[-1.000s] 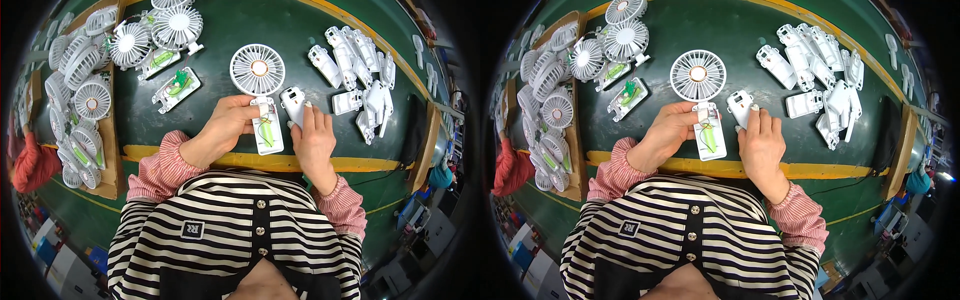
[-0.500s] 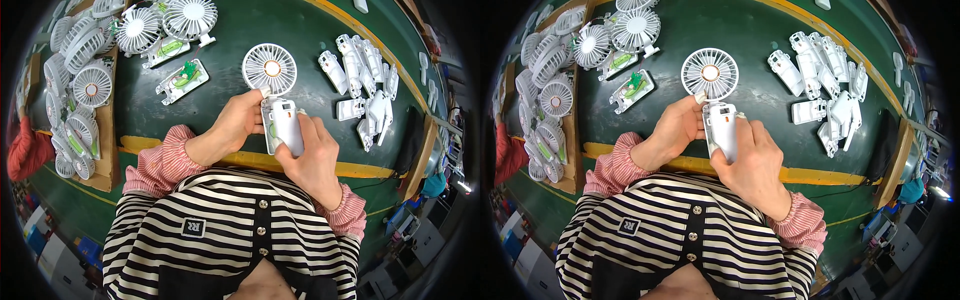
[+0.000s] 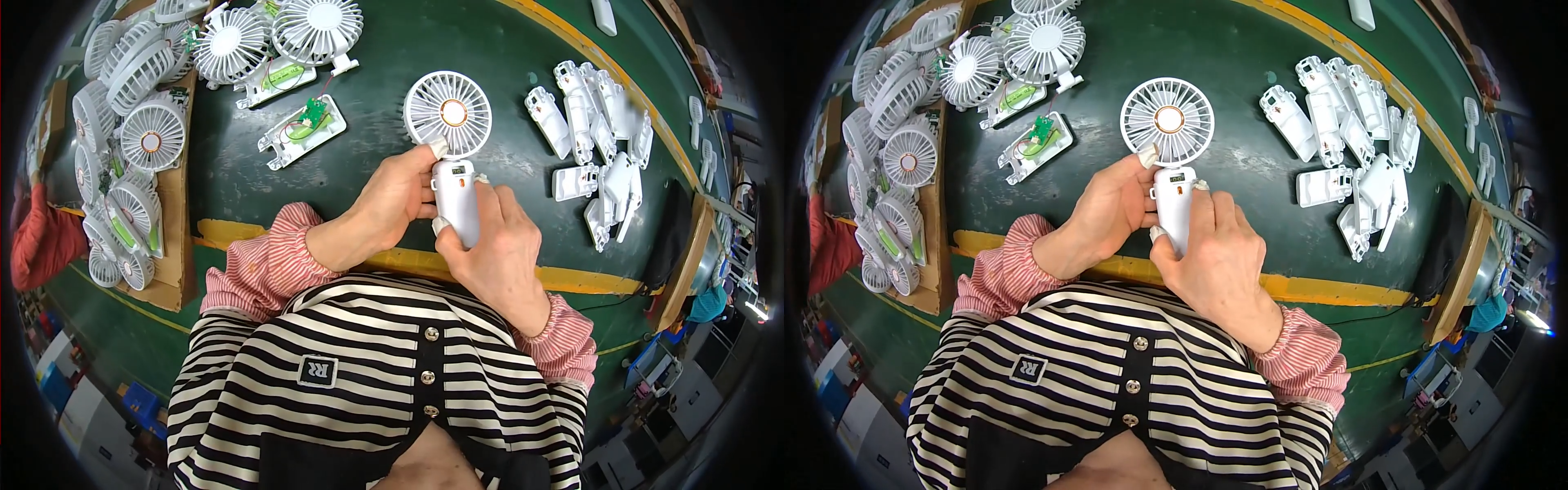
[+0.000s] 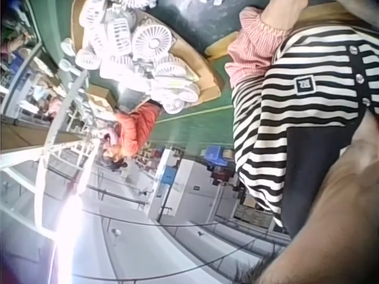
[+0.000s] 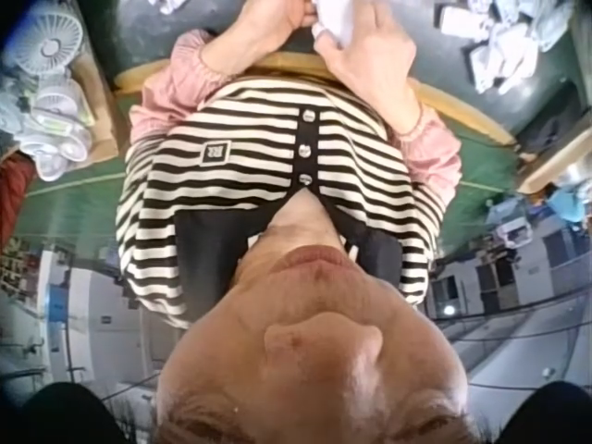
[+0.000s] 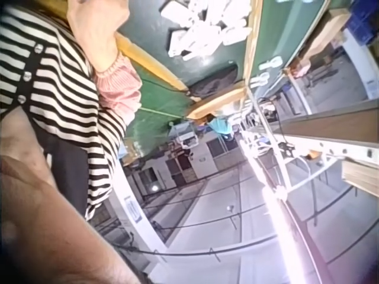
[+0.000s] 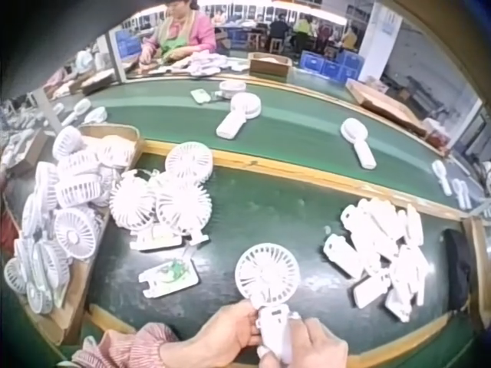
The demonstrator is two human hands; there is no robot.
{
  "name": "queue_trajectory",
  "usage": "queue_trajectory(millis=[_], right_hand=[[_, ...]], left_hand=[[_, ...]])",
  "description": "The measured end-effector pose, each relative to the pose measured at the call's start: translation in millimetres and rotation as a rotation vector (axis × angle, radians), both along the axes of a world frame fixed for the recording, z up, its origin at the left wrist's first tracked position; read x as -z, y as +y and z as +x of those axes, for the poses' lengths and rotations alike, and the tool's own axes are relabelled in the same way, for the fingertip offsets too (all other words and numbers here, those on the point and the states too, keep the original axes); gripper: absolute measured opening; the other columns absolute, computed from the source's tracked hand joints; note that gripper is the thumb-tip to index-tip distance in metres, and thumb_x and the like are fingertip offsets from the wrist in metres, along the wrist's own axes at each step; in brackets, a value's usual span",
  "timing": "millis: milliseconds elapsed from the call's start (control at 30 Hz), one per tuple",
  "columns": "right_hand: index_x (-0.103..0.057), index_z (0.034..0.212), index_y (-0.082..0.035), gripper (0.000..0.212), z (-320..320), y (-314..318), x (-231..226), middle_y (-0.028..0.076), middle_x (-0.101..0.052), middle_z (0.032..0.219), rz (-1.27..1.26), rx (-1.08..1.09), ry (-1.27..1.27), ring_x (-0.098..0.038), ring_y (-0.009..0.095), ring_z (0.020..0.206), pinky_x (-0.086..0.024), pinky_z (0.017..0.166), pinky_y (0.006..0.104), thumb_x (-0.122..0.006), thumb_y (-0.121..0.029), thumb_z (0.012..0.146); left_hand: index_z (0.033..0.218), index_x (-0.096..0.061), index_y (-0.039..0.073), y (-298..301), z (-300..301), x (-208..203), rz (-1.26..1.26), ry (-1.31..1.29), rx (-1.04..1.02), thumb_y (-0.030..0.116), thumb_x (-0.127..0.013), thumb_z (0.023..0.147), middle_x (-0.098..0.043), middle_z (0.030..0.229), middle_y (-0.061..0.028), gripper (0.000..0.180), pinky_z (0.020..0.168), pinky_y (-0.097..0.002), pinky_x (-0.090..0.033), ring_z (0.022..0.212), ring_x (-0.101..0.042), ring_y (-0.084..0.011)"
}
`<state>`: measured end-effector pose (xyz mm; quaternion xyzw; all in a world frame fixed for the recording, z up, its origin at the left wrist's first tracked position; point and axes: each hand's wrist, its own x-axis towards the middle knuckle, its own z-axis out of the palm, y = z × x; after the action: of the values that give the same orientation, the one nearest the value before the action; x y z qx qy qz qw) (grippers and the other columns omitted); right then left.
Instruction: The person assembles portable electric fans by fitting the fan heads, circuit boards, and batteries into handle casings, snapping the casing covers on by hand, turning the fans on to test them, and placing the assembled fans onto the conveyor belt.
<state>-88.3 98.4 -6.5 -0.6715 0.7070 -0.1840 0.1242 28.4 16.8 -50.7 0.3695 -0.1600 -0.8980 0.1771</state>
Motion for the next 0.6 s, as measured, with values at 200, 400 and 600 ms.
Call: queue_trajectory(millis=[200,400,600], right_hand=[[-0.052,0.095,0.006,0.043,-1,-1,3,0.014,-0.051,0.075,-0.033,-0.006,-0.004,-0.055,0.029,0.059,-0.046,0.050,0.0358,-0.065,-0.013,0.059],[-0.052,0.093,0.004,0.040,0,-2,7,0.013,-0.050,0.076,-0.060,-0.003,0.055,-0.055,0.028,0.060,-0.045,0.050,0.0359,-0.066,-0.014,0.059],[-0.052,0.093,0.005,0.045,-5,-2,12,0.011,-0.047,0.076,-0.148,-0.027,0.074,-0.052,0.025,0.059,-0.043,0.043,0.0328,-0.066,-0.019,0.058]], left_hand=[[0.101,-0.053,0.003,-1,-2,-1,0.011,-0.017,-0.006,0.036,-0.044,0.085,-0.058,0.094,-0.0074,0.038,0.076,-0.0327,-0.044,0.083,-0.056,-0.0178],[0.098,-0.056,-0.001,0,-7,1,-0.046,-0.131,0.011,0.020,-0.054,0.083,-0.059,0.090,-0.0084,0.026,0.067,-0.0290,-0.048,0.077,-0.059,-0.0163],[0.099,-0.056,-0.002,-1,-8,5,-0.070,-0.143,0.042,0.016,-0.054,0.083,-0.060,0.089,-0.0087,0.024,0.065,-0.0277,-0.048,0.077,-0.059,-0.0157]])
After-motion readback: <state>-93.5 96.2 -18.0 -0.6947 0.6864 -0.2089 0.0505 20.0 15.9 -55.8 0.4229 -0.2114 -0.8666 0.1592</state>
